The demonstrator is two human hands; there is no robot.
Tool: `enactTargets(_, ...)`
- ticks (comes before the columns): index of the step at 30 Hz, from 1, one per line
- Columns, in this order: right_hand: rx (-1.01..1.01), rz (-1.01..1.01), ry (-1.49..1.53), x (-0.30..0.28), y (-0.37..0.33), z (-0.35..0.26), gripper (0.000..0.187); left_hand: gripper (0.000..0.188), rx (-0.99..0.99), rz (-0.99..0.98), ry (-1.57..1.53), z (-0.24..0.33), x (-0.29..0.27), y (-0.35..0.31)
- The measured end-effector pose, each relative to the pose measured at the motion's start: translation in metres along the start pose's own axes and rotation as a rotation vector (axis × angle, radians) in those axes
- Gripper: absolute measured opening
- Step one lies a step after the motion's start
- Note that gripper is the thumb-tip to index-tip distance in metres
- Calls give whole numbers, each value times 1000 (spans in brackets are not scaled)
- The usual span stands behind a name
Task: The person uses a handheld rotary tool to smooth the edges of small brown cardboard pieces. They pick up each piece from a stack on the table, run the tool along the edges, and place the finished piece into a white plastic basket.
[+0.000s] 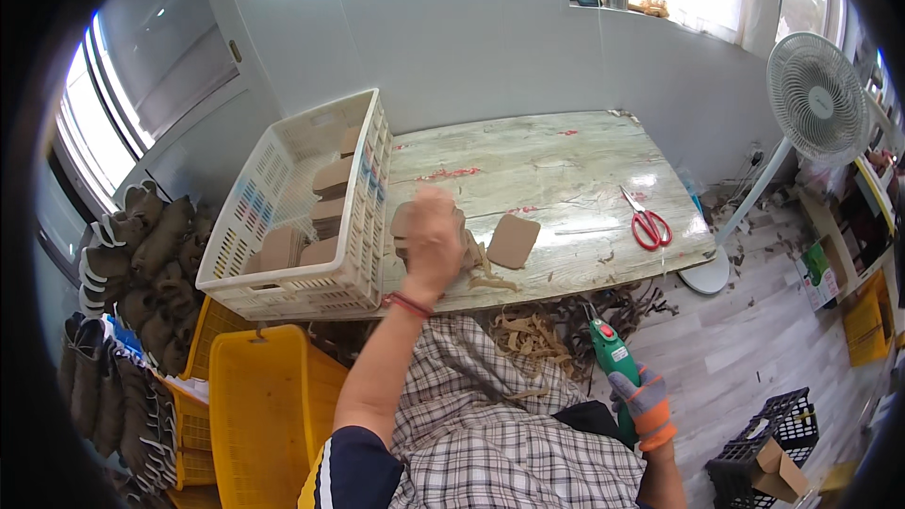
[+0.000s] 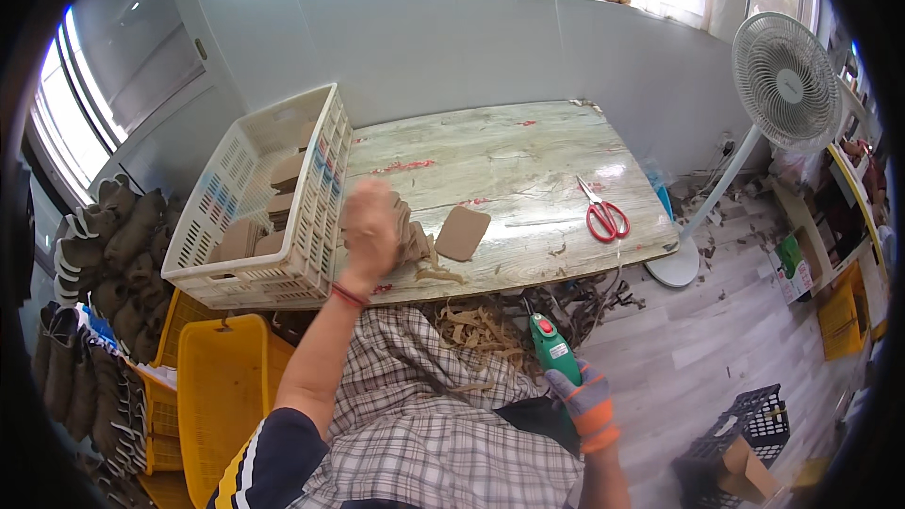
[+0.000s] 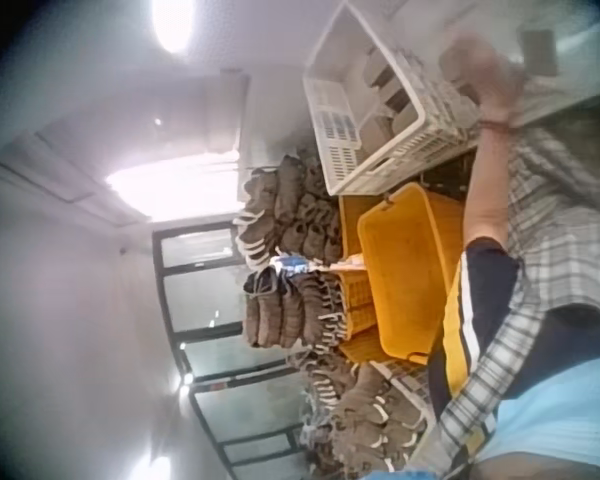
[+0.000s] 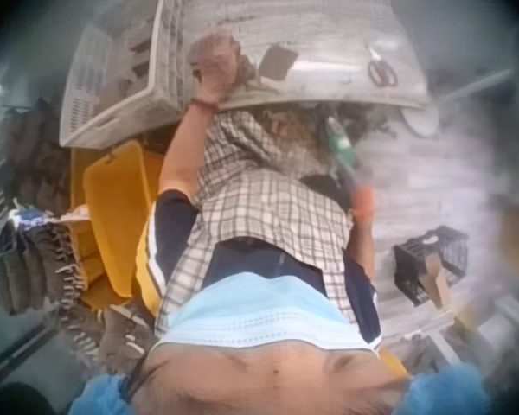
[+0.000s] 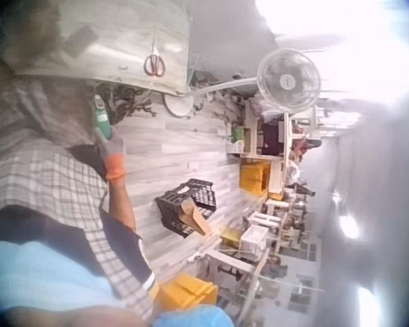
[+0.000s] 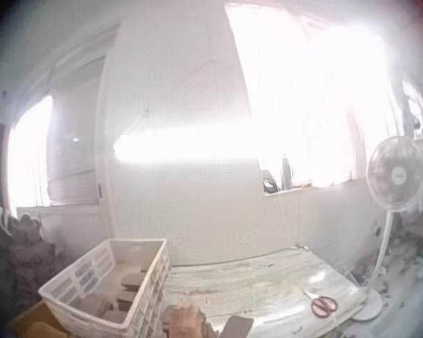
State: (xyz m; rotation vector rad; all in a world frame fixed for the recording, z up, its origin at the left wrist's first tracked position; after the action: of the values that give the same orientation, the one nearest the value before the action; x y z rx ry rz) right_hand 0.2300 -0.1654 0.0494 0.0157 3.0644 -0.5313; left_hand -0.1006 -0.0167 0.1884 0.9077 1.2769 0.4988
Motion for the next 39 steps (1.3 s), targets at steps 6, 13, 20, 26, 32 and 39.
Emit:
enactTargets(6,5,33,-13,-5,2,9,32,49,-214,-497,-123,53,153,-67)
enactTargets(13,51,77,15,-11,-1,15,34,58,-467,-692,-82,49,191,-81)
enactTargets(20,31,100,-51,-13,12,29,32,54,-786,-339,-726,42,183,-112)
enactTargets(26,-17,144,-24,-7,14,16,36,21,-1299,-47,-1794,83,165,-118)
enactTargets(32,-123,214,-118,-6,16,9,37,29,-1458,12,-2215,129,144,-111)
enactTargets(39,-141,216,-113,-2,6,-1,35,29,-1561,36,-2308,143,156,-126)
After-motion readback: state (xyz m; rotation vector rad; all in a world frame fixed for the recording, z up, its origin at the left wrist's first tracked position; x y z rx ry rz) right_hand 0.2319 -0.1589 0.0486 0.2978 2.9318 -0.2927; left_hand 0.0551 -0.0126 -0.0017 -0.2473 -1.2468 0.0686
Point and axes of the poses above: each hand's wrist, its own y-axis towards the middle knuckle, its own x-axis out of the palm, z = x × y, the point moved 8 cm from there along y, towards the middle knuckle, and after that the axes turned 1 degree about y, right-handed, at the moved point
